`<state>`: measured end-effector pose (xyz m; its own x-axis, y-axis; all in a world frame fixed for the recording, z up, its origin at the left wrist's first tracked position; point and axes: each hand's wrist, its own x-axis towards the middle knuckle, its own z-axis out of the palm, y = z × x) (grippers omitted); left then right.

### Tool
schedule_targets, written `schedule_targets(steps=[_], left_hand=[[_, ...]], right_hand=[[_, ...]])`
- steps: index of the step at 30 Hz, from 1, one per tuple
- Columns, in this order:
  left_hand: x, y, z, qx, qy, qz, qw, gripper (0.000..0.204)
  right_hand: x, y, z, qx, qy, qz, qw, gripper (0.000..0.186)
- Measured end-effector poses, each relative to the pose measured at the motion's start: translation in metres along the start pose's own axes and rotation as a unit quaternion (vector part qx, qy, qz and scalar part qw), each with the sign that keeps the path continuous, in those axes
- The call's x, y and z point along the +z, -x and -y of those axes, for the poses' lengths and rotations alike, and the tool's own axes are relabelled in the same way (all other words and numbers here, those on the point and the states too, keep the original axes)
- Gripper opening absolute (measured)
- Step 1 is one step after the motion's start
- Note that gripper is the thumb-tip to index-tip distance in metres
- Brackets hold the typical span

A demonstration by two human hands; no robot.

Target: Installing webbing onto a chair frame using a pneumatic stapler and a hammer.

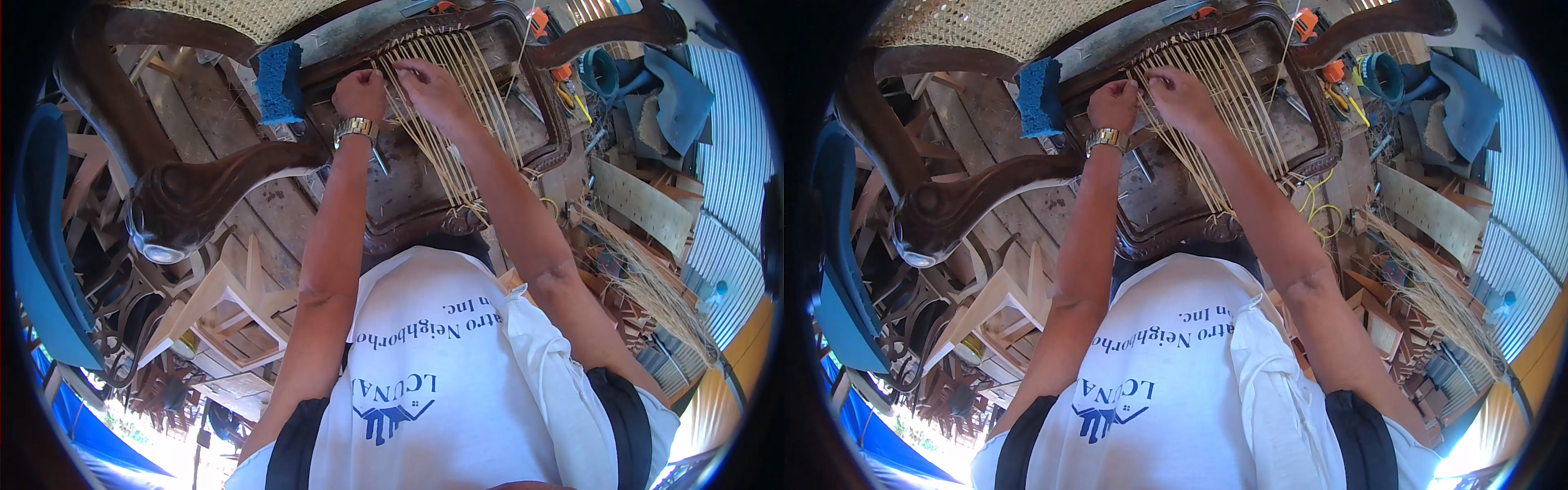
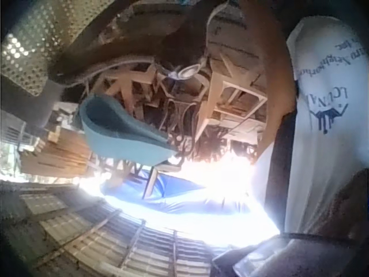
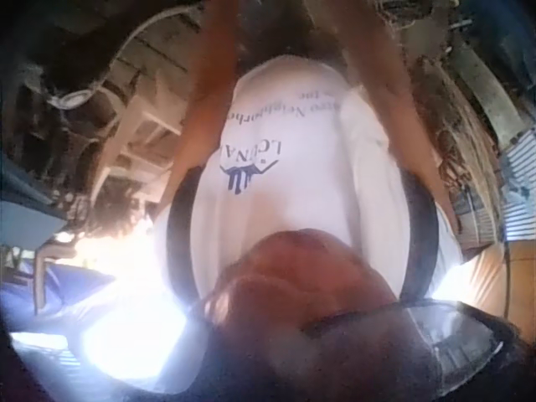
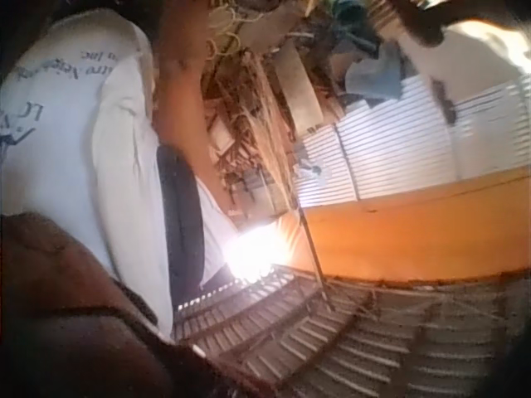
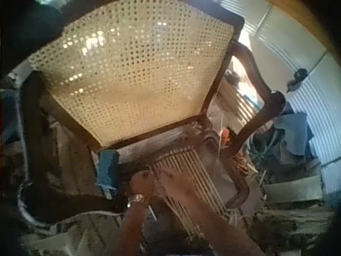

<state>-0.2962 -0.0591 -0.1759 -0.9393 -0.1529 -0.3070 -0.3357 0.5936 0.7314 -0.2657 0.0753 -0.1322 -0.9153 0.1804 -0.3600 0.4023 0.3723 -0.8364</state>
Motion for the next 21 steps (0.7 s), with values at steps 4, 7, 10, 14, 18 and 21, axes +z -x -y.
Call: schedule_targets(steps=[4, 7, 10, 14, 18, 21], left_hand=[[0.003, -0.010, 0.014, -0.016, 0.065, 0.028, 0.997, 0.030], [0.005, -0.017, 0.020, -0.020, 0.121, 0.059, 0.991, 0.027], [0.001, -0.025, 0.023, -0.047, 0.197, 0.117, 0.972, 0.024], [-0.015, -0.012, 0.010, -0.121, 0.293, 0.202, 0.927, 0.021], [-0.027, 0.005, 0.017, -0.124, 0.286, 0.287, 0.906, 0.017], [-0.029, 0.027, 0.012, -0.137, 0.293, 0.336, 0.885, 0.015]], right_hand=[[0.006, 0.031, 0.019, 0.016, 0.079, 0.005, 0.997, 0.034], [0.016, 0.034, 0.016, -0.012, 0.161, -0.023, 0.987, 0.035], [0.020, 0.032, 0.012, 0.008, 0.217, -0.012, 0.976, 0.034], [0.009, 0.032, -0.001, 0.065, 0.226, 0.051, 0.971, 0.034], [-0.015, 0.078, -0.013, 0.081, 0.131, 0.134, 0.979, 0.036], [-0.038, 0.148, -0.041, 0.082, 0.080, 0.136, 0.984, 0.036]])
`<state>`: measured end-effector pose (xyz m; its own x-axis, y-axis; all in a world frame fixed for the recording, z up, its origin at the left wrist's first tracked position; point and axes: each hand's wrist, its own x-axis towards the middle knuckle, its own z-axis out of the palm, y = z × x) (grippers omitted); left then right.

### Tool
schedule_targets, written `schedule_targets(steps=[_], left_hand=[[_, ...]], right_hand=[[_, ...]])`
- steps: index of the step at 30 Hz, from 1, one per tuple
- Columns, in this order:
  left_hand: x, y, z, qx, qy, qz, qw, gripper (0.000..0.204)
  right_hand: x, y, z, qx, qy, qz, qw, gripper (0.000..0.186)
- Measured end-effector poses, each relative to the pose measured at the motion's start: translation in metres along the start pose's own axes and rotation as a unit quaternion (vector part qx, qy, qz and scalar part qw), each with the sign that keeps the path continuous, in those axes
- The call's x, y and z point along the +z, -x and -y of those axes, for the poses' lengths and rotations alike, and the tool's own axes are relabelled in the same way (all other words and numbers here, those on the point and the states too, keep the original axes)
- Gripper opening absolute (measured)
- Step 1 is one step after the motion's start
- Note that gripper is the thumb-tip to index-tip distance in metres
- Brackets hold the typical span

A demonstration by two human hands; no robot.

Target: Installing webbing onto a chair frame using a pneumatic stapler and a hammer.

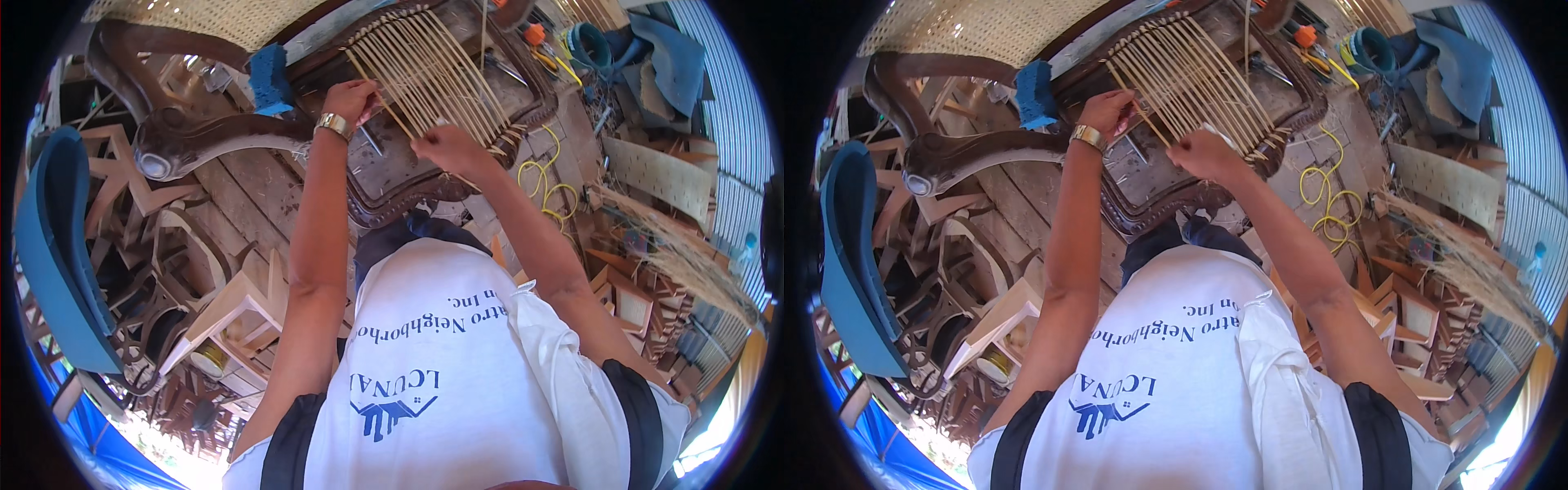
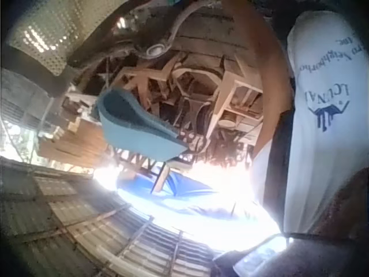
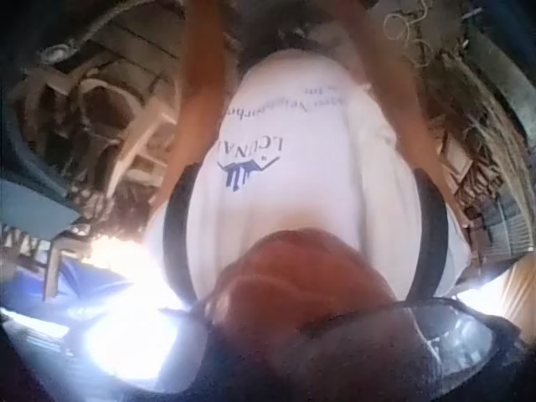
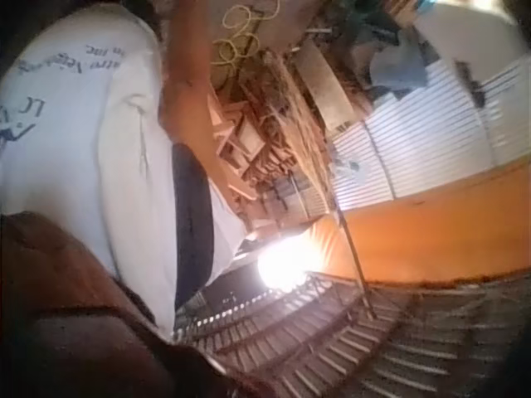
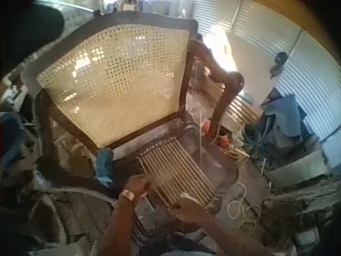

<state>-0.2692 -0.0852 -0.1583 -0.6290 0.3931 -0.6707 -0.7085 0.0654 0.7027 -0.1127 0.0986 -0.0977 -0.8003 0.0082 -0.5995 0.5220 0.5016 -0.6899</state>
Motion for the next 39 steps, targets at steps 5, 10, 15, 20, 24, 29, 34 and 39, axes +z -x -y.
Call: schedule_targets(steps=[5, 10, 15, 20, 24, 29, 34, 39], left_hand=[[0.011, 0.019, 0.011, -0.051, -0.029, -0.034, 0.998, 0.015], [0.018, 0.026, 0.041, -0.062, -0.027, 0.004, 0.998, 0.013], [0.031, 0.047, 0.055, -0.041, -0.018, -0.029, 0.999, 0.014], [0.041, 0.061, 0.071, -0.066, -0.049, -0.006, 0.997, 0.010], [0.054, 0.072, 0.089, -0.059, -0.040, 0.027, 0.997, 0.013], [0.062, 0.092, 0.076, -0.039, -0.026, 0.028, 0.999, 0.014], [0.068, 0.112, 0.066, -0.026, 0.033, 0.042, 0.998, 0.012], [0.062, 0.107, 0.077, -0.047, 0.104, 0.075, 0.991, 0.013]], right_hand=[[-0.001, 0.130, -0.069, 0.017, -0.008, 0.005, 1.000, 0.030], [0.017, 0.270, -0.210, 0.160, 0.015, -0.015, 0.987, 0.027], [0.025, 0.429, -0.349, 0.336, 0.222, 0.059, 0.913, 0.037], [-0.012, 0.396, -0.307, 0.443, 0.164, 0.042, 0.880, 0.068], [-0.022, 0.274, -0.263, 0.250, 0.073, -0.172, 0.950, 0.059], [-0.009, 0.174, -0.101, -0.114, -0.084, -0.234, 0.962, 0.035], [0.019, 0.126, -0.035, -0.165, -0.067, -0.159, 0.971, 0.036], [0.043, 0.108, -0.054, -0.140, -0.082, -0.172, 0.972, 0.036]])
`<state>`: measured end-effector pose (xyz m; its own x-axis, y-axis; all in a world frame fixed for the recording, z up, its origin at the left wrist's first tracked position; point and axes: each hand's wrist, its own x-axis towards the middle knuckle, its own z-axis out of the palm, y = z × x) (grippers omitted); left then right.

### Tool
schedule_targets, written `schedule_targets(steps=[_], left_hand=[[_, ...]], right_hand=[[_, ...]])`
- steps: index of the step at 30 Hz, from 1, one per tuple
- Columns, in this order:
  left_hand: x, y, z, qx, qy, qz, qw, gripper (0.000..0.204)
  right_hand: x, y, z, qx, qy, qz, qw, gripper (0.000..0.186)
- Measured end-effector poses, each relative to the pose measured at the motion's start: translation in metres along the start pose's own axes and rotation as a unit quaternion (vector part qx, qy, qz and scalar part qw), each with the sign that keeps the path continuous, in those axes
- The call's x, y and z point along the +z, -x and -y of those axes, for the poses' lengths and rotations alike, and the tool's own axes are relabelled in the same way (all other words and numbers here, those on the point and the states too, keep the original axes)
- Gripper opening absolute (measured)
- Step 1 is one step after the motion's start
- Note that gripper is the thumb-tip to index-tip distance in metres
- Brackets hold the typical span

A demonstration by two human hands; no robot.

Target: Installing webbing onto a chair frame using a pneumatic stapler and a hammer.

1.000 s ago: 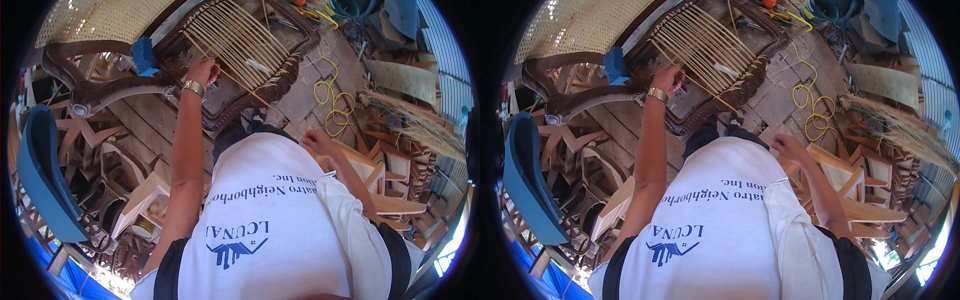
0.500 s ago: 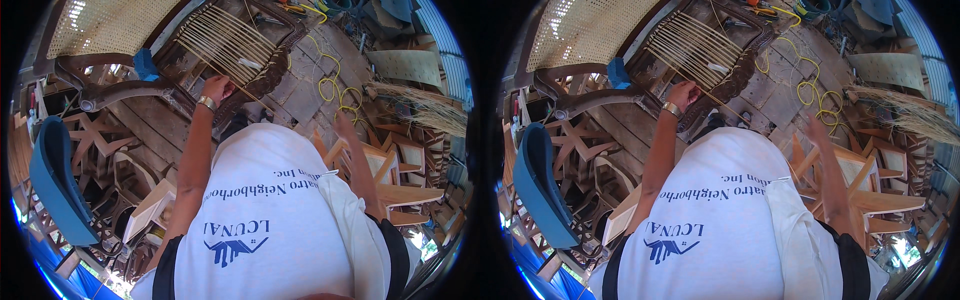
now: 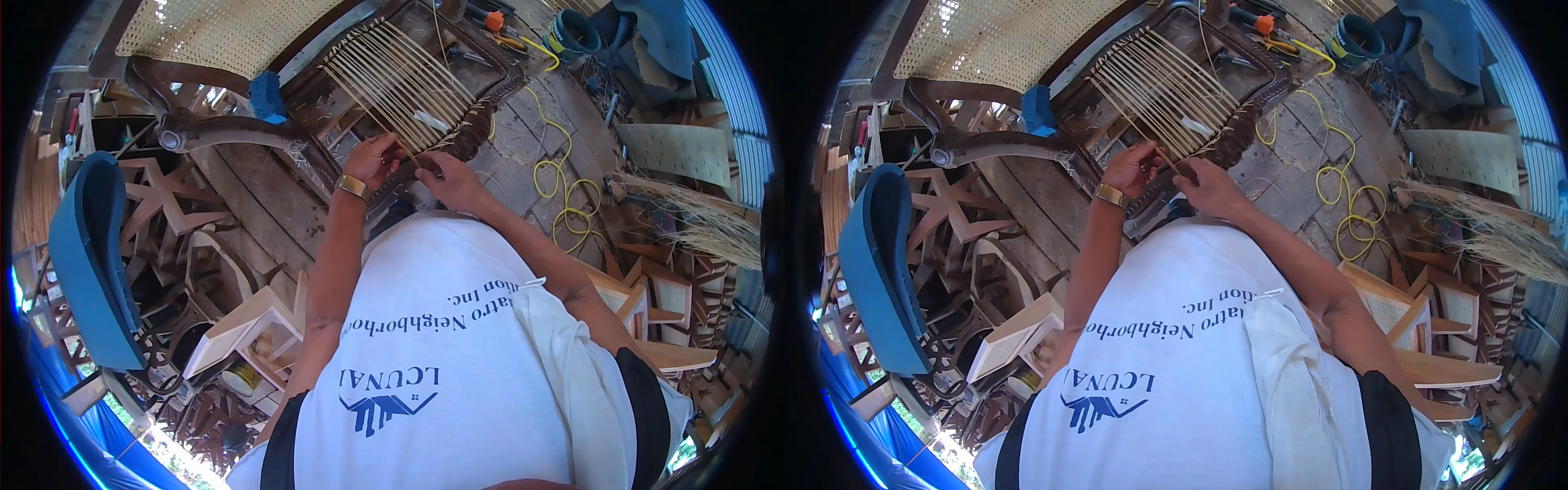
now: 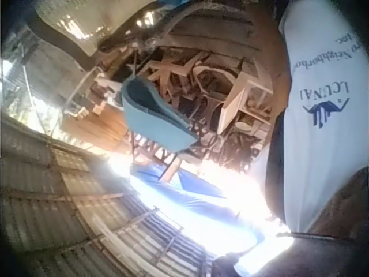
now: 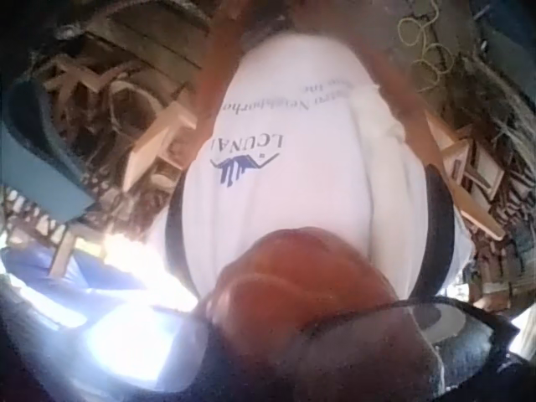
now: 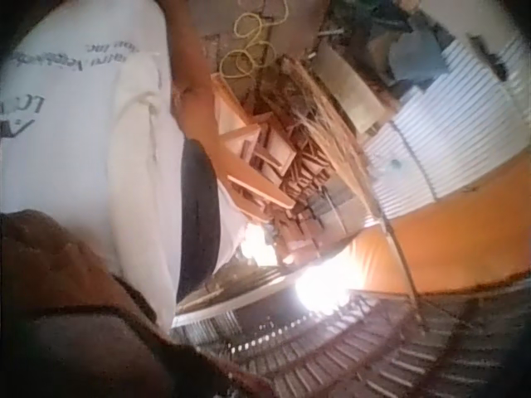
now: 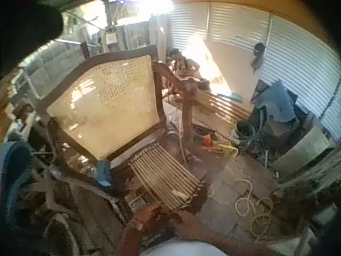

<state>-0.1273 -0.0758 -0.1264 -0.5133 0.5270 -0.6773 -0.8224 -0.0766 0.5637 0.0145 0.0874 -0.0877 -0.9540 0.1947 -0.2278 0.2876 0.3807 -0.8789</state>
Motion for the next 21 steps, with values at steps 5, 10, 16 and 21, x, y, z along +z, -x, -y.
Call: schedule_targets(steps=[5, 10, 16, 21], left_hand=[[0.000, 0.001, 0.009, 0.000, -0.014, -0.004, 1.000, 0.014], [-0.006, 0.005, 0.006, 0.019, -0.065, -0.037, 0.997, 0.016], [-0.004, 0.003, -0.002, -0.009, -0.042, -0.001, 0.999, 0.016], [-0.008, 0.000, 0.001, -0.020, 0.009, 0.033, 0.999, 0.016]], right_hand=[[-0.011, -0.003, 0.008, 0.065, 0.017, 0.104, 0.992, 0.032], [-0.019, 0.003, -0.020, 0.103, -0.036, 0.154, 0.982, 0.030], [-0.003, 0.000, 0.001, 0.155, -0.186, 0.126, 0.962, 0.031], [0.003, -0.020, -0.007, 0.235, -0.329, 0.124, 0.906, 0.030]])
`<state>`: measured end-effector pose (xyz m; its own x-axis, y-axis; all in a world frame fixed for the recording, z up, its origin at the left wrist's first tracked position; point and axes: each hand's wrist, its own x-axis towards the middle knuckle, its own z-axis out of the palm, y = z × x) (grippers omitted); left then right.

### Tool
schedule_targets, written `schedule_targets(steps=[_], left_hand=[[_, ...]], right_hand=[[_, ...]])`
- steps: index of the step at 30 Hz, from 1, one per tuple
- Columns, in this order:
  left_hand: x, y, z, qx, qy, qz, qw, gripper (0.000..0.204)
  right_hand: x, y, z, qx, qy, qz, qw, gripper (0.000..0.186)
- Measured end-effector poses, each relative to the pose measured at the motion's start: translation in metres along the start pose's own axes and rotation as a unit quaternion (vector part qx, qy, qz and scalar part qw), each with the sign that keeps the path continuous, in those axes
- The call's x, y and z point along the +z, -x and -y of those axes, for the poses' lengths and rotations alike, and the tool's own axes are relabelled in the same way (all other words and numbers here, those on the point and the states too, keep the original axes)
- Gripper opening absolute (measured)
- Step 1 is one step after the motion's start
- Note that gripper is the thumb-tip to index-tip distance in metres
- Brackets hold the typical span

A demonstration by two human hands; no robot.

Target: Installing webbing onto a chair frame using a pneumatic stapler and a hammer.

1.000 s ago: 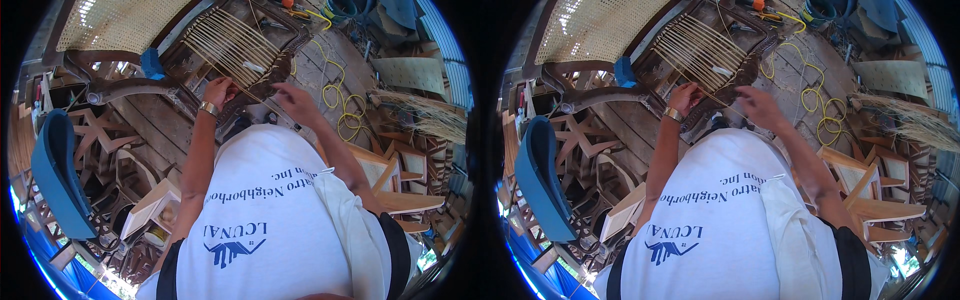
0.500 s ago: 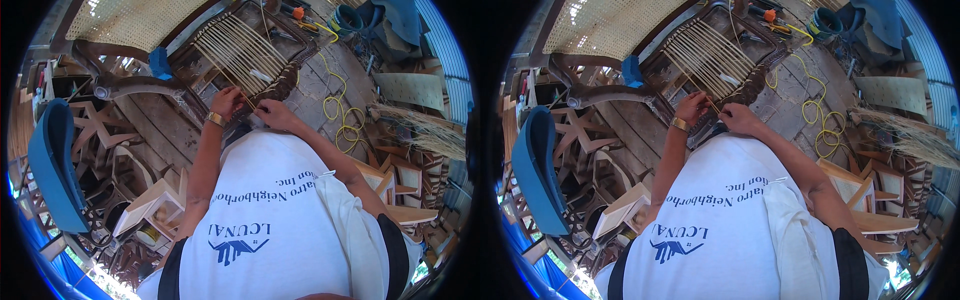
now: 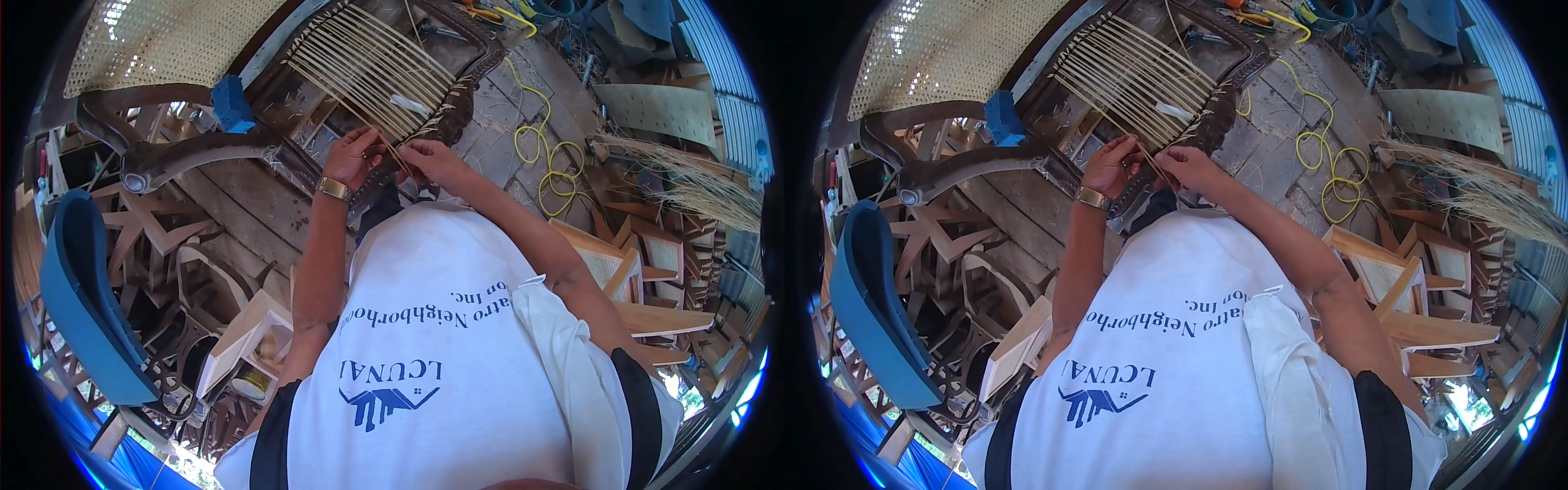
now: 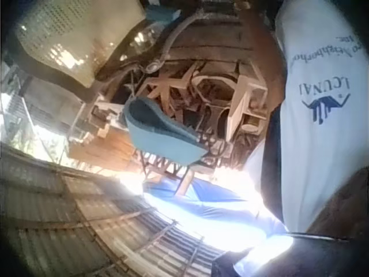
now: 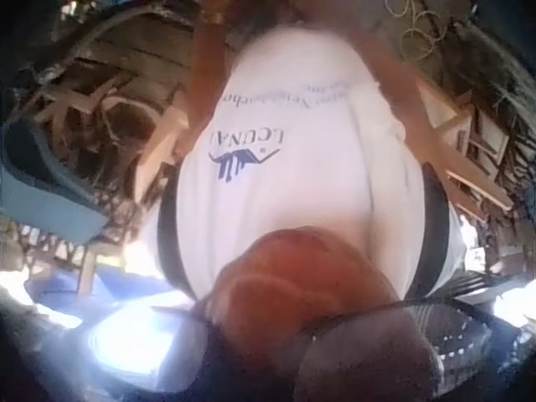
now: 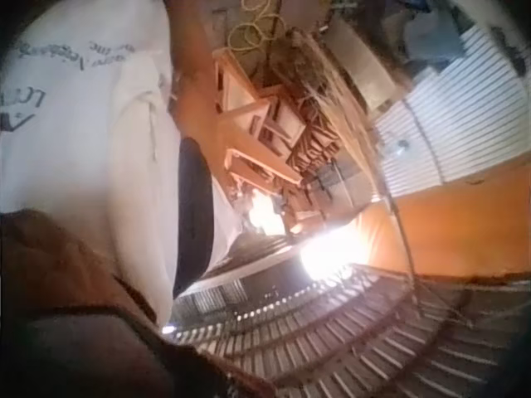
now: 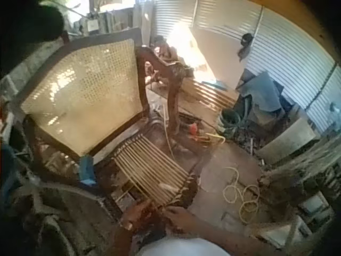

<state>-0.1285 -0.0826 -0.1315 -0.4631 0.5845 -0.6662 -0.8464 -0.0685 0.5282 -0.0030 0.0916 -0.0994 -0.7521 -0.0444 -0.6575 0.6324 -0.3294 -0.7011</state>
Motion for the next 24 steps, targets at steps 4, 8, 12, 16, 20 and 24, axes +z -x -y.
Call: schedule_targets(steps=[4, 8, 12, 16, 20, 24], left_hand=[[-0.001, 0.007, 0.004, 0.002, -0.031, 0.003, 1.000, 0.012], [-0.003, 0.018, 0.006, 0.008, -0.047, 0.007, 0.999, 0.015], [-0.003, 0.028, 0.008, -0.007, -0.042, -0.031, 0.999, 0.018], [0.001, 0.034, 0.007, -0.029, 0.021, -0.031, 0.999, 0.016], [0.001, 0.035, 0.012, -0.034, 0.013, -0.034, 0.999, 0.015], [0.007, 0.031, 0.014, -0.040, -0.065, -0.043, 0.996, 0.015]], right_hand=[[0.009, -0.001, 0.000, -0.095, 0.065, -0.014, 0.993, 0.025], [0.016, 0.004, -0.001, -0.106, 0.076, 0.000, 0.991, 0.021], [0.016, 0.000, -0.006, -0.099, 0.156, -0.070, 0.980, 0.020], [0.012, -0.006, -0.012, -0.116, 0.264, -0.121, 0.950, 0.018], [0.016, 0.002, -0.007, -0.077, 0.245, -0.108, 0.960, 0.017], [0.014, 0.001, -0.016, -0.099, 0.219, -0.101, 0.965, 0.020]])
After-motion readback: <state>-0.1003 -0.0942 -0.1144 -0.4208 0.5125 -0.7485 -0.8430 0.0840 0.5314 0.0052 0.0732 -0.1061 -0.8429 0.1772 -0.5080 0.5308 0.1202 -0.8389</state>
